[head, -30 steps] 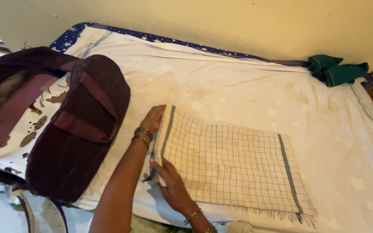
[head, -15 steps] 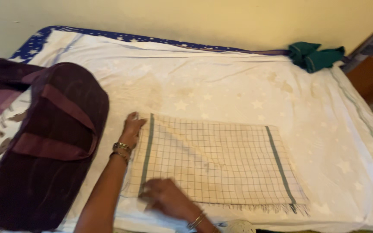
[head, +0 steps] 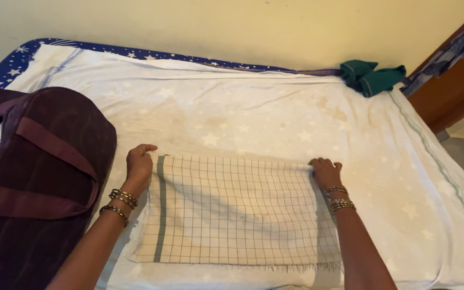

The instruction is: The person folds a checkered cloth by hand on a bed and then places it into a purple travel bag along with other clothes.

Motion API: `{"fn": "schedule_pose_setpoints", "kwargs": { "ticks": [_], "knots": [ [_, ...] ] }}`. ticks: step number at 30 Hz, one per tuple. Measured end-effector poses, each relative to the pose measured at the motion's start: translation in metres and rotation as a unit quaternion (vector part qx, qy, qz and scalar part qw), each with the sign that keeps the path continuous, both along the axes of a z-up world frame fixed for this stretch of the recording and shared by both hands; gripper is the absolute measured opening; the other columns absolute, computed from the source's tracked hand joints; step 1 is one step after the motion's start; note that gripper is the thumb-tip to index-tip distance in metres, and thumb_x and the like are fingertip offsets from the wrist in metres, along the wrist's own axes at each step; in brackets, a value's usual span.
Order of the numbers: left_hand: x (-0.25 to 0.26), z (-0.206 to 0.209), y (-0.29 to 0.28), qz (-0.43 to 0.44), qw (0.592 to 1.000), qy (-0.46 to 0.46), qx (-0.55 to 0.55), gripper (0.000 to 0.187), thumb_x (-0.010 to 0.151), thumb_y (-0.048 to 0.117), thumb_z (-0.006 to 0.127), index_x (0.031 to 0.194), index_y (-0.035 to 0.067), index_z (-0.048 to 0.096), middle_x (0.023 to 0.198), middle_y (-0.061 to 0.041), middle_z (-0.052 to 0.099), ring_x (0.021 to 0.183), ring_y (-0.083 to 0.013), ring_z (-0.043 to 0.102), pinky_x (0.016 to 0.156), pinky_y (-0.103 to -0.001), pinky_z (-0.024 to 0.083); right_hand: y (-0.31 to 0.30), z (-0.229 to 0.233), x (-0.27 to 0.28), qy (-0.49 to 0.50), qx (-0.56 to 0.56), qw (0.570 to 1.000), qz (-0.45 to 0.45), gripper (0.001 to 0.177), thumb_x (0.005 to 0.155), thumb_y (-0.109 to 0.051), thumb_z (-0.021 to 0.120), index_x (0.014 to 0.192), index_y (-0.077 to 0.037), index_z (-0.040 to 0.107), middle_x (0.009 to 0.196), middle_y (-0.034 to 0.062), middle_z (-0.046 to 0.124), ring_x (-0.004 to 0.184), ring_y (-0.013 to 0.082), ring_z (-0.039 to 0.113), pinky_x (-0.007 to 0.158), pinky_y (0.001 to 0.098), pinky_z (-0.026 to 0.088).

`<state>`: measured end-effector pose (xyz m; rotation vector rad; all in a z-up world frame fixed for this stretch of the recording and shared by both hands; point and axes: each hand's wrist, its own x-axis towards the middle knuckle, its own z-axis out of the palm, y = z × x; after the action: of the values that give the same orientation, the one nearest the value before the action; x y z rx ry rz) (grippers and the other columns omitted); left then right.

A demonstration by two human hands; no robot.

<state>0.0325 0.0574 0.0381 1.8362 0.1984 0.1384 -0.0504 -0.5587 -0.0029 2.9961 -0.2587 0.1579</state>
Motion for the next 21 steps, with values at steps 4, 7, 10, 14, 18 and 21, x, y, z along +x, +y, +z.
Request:
{"fn": "schedule_pose_setpoints", "kwargs": {
  "ticks": [4, 7, 10, 14, 18, 21],
  "knots": [
    [-0.005, 0.007, 0.001, 0.018, 0.997, -0.049, 0.054, 0.022, 0.089, 0.014, 0.082, 0.103, -0.001, 0.076, 0.097, -0.016, 0.074, 0.08, -0.0116, 0.068, 0.069, -0.029, 0.054, -0.025, 0.013, -0.008, 0.033, -0.003, 0.999, -0.024, 0.023, 0.093, -0.017, 0.064, 0.109, -0.03, 0.075, 0.109, -0.004, 0.069, 0.113, 0.0149, 0.063, 0.099, 0.0495, 0.036],
    [-0.005, 0.032, 0.004, 0.035, 0.993, -0.04, 0.106, 0.02, 0.085, 0.015, 0.084, 0.102, 0.005, 0.077, 0.088, -0.012, 0.075, 0.073, -0.0143, 0.067, 0.063, -0.032, 0.053, -0.048, 0.035, -0.022, -0.057, -0.027, 0.998, -0.02, 0.017, 0.091, -0.018, 0.068, 0.097, -0.03, 0.077, 0.105, -0.0046, 0.068, 0.105, 0.016, 0.065, 0.091, 0.0476, 0.037],
    [0.002, 0.065, 0.0, 0.058, 0.995, -0.083, 0.02, 0.015, 0.087, 0.01, 0.08, 0.102, 0.01, 0.08, 0.083, -0.009, 0.072, 0.068, -0.0105, 0.057, 0.056, -0.031, 0.044, -0.068, 0.074, -0.025, -0.138, -0.036, 0.99, -0.02, 0.012, 0.082, -0.017, 0.073, 0.085, -0.028, 0.076, 0.108, -0.0059, 0.069, 0.1, 0.0207, 0.065, 0.079, 0.0495, 0.037],
    [0.018, 0.147, 0.003, 0.118, 0.964, -0.146, 0.19, 0.007, 0.086, 0.017, 0.078, 0.092, 0.018, 0.082, 0.077, -0.008, 0.073, 0.064, -0.0175, 0.064, 0.055, -0.035, 0.048, -0.087, 0.161, -0.035, -0.218, -0.062, 0.973, 0.029, 0.019, 0.091, -0.016, 0.071, 0.1, -0.031, 0.078, 0.108, -0.0067, 0.076, 0.097, 0.0229, 0.066, 0.079, 0.051, 0.038],
    [-0.004, 0.238, 0.009, 0.147, 0.932, -0.252, 0.216, 0.007, 0.089, 0.02, 0.078, 0.09, 0.019, 0.085, 0.074, -0.01, 0.072, 0.064, -0.0206, 0.066, 0.058, -0.035, 0.047, -0.08, 0.249, -0.062, -0.322, -0.103, 0.94, 0.047, 0.015, 0.095, -0.013, 0.074, 0.102, -0.025, 0.08, 0.095, 0.0007, 0.073, 0.092, 0.023, 0.061, 0.088, 0.0475, 0.04],
    [-0.048, 0.272, 0.021, 0.101, 0.941, -0.291, 0.14, 0.007, 0.09, 0.017, 0.077, 0.095, 0.014, 0.082, 0.08, -0.005, 0.077, 0.068, -0.0147, 0.07, 0.06, -0.031, 0.05, -0.068, 0.28, -0.098, -0.387, -0.148, 0.906, 0.081, 0.022, 0.095, -0.003, 0.072, 0.099, -0.024, 0.077, 0.096, -0.0049, 0.071, 0.099, 0.0189, 0.06, 0.094, 0.0429, 0.04]
  ]
}}
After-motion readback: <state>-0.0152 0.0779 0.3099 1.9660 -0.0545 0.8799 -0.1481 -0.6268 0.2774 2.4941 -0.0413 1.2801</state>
